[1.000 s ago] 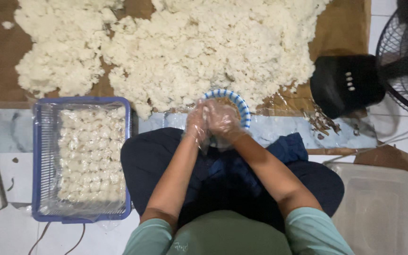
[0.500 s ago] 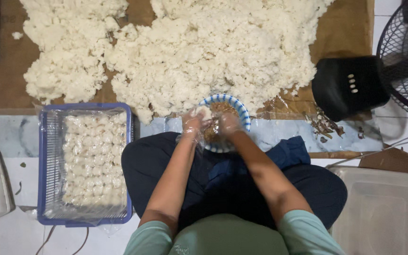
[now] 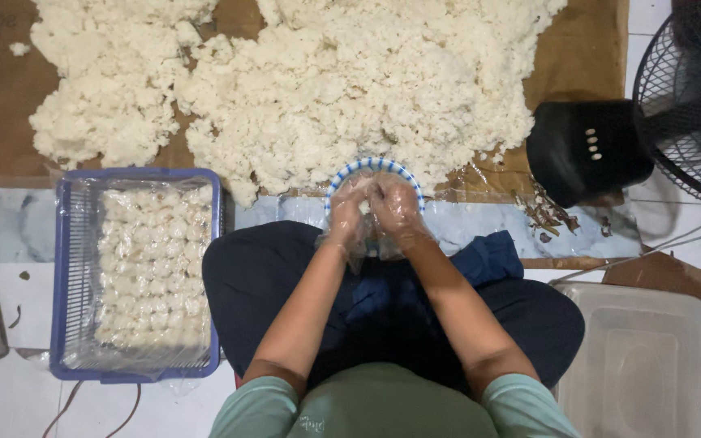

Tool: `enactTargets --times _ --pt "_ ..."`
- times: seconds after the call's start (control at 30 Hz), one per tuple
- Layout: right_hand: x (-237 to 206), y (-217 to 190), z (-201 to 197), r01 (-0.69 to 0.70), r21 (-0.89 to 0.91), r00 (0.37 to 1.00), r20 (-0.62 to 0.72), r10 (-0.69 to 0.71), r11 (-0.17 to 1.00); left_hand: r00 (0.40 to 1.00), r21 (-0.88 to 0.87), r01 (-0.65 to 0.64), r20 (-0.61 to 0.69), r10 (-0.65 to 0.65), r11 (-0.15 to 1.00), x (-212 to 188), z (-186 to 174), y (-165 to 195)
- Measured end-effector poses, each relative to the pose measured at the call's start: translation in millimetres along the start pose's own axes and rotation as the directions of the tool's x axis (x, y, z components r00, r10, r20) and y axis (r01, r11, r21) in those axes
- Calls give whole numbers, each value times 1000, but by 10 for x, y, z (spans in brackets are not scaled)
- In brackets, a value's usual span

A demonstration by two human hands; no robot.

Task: The person scoops a portion of white sticky rice, flattens it in their palm, places a brown filling in the center, and wraps the rice around it to form a small ball. They repeat this process, placing each finished rice cake into a blue plastic basket lined with plastic wrap.

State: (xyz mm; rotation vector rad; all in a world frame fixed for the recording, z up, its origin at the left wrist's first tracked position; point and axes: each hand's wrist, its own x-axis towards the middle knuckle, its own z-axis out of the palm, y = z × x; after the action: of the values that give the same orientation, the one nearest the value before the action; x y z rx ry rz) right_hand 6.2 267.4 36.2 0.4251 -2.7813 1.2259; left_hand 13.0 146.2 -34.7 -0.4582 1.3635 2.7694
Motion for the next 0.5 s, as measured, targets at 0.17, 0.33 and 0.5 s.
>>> enactTargets --times 0.17,0.33,0.5 --pt "-5 81 -12 -367 631 918 126 377 684 954 -239 218 -152 -258 946 -4 -118 165" --pt "-22 21 22 -253 611 964 92 250 750 985 -55 171 3 -171 984 -34 -191 100" --pt "-80 8 -26 -101 171 993 -50 111 980 998 5 44 45 -45 999 43 -157 -69"
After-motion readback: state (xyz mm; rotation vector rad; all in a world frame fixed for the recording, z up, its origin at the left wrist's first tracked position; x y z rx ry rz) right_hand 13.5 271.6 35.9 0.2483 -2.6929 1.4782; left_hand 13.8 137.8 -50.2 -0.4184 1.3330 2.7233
